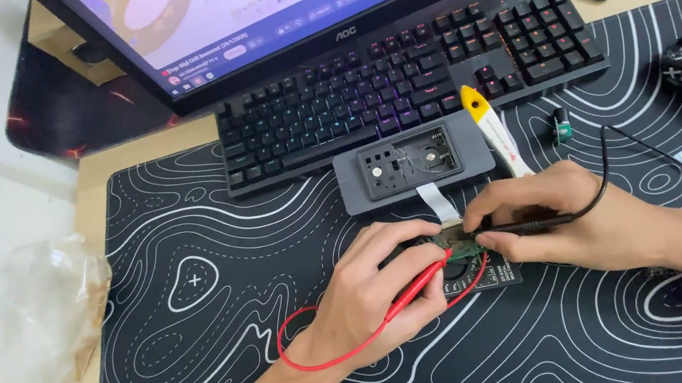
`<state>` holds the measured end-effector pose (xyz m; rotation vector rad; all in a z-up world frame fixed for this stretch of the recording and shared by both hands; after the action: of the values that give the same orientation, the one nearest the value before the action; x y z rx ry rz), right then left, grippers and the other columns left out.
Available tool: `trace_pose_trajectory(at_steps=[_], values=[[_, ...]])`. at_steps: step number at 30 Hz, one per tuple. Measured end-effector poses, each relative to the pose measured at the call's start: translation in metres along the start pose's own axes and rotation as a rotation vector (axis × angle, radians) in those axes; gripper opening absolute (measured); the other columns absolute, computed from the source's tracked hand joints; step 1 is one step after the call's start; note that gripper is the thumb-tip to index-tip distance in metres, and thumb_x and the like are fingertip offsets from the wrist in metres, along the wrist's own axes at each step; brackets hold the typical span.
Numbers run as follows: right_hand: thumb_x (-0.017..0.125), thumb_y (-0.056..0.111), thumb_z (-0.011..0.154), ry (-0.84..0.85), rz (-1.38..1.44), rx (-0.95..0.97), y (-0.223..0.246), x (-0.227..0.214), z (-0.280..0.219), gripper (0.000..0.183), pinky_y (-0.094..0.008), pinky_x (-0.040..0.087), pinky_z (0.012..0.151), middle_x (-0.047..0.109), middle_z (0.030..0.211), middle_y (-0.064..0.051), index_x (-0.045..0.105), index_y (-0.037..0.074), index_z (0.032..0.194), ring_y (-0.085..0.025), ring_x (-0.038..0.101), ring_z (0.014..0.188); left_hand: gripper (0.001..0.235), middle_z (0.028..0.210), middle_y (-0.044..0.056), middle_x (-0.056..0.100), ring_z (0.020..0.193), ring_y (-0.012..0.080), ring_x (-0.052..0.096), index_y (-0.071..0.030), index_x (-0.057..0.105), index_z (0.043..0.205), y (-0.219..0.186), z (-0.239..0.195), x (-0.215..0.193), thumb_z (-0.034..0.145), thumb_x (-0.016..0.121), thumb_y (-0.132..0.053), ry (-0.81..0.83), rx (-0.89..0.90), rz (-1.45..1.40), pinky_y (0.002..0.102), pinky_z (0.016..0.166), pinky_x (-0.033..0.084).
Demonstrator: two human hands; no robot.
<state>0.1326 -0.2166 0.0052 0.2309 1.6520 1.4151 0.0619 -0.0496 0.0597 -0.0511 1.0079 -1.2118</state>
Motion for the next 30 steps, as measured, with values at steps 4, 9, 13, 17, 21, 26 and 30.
trace_pose_trajectory(at_steps=[4,9,13,17,21,26,30], values=[[0.082,0.021,0.101,0.010,0.041,0.016,-0.0021,-0.0002,-0.0013,0.007,-0.028,0.040,0.050,0.060,0.057,0.005,0.084,0.015,0.106,-0.011,0.046,0.053,0.018,0.125,0.019,0.074,0.098,0.0333,0.074,-0.002,0.073,0.108,0.0007,-0.0011,-0.0003,0.095,0.078,0.009,-0.013,-0.003,-0.009,0.042,0.095,0.061],[0.086,0.022,0.098,-0.012,0.063,0.012,-0.0030,0.0021,-0.0014,0.012,-0.022,0.053,0.050,0.079,0.063,0.006,0.089,0.014,0.107,-0.005,0.062,0.054,0.019,0.126,0.019,0.074,0.100,0.0337,0.074,-0.002,0.073,0.110,0.0002,-0.0009,0.0004,0.095,0.078,0.008,0.000,0.000,-0.004,0.043,0.096,0.062],[0.084,0.021,0.099,-0.002,0.083,0.030,-0.0049,-0.0003,-0.0014,0.009,-0.024,0.055,0.051,0.080,0.065,0.006,0.083,0.013,0.094,-0.006,0.064,0.058,0.019,0.125,0.019,0.074,0.099,0.0335,0.074,-0.001,0.073,0.109,-0.0003,-0.0011,0.0005,0.095,0.078,0.010,-0.004,0.004,-0.011,0.043,0.094,0.061],[0.083,0.022,0.099,0.002,0.085,0.032,-0.0049,0.0002,-0.0007,0.009,-0.024,0.057,0.053,0.081,0.066,0.006,0.085,0.013,0.096,-0.006,0.066,0.059,0.019,0.126,0.019,0.074,0.099,0.0337,0.074,-0.002,0.073,0.109,0.0002,-0.0010,0.0005,0.095,0.079,0.009,-0.003,-0.001,-0.005,0.043,0.097,0.062],[0.084,0.020,0.099,0.008,0.099,0.045,-0.0084,-0.0011,-0.0020,0.011,-0.024,0.054,0.050,0.078,0.064,0.005,0.081,0.011,0.092,-0.007,0.063,0.058,0.020,0.126,0.019,0.074,0.099,0.0339,0.074,-0.002,0.073,0.110,0.0001,-0.0003,0.0000,0.095,0.079,0.009,-0.001,-0.002,-0.012,0.043,0.097,0.061],[0.082,0.018,0.100,0.012,0.119,0.016,-0.0010,0.0016,-0.0003,0.009,-0.024,0.055,0.053,0.079,0.067,0.005,0.080,0.011,0.095,-0.007,0.062,0.060,0.020,0.125,0.019,0.074,0.098,0.0333,0.073,-0.002,0.073,0.109,-0.0003,0.0011,-0.0009,0.094,0.079,0.009,-0.003,-0.011,-0.017,0.042,0.096,0.061],[0.082,0.022,0.100,0.012,0.062,-0.005,-0.0021,-0.0019,-0.0013,0.015,-0.027,0.045,0.049,0.074,0.061,0.005,0.077,0.013,0.089,-0.009,0.052,0.053,0.020,0.125,0.019,0.074,0.097,0.0343,0.073,-0.002,0.073,0.110,0.0001,0.0011,-0.0003,0.094,0.079,0.009,0.000,-0.014,-0.014,0.043,0.095,0.061]])
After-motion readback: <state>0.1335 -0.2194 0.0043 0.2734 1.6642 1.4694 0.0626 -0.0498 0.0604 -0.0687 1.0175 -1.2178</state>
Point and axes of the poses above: each hand's wrist, its own z-axis towards the middle knuckle, its own x-axis out of the palm, y = z × x, the point moved 10 cm from there along z, towards the middle knuckle
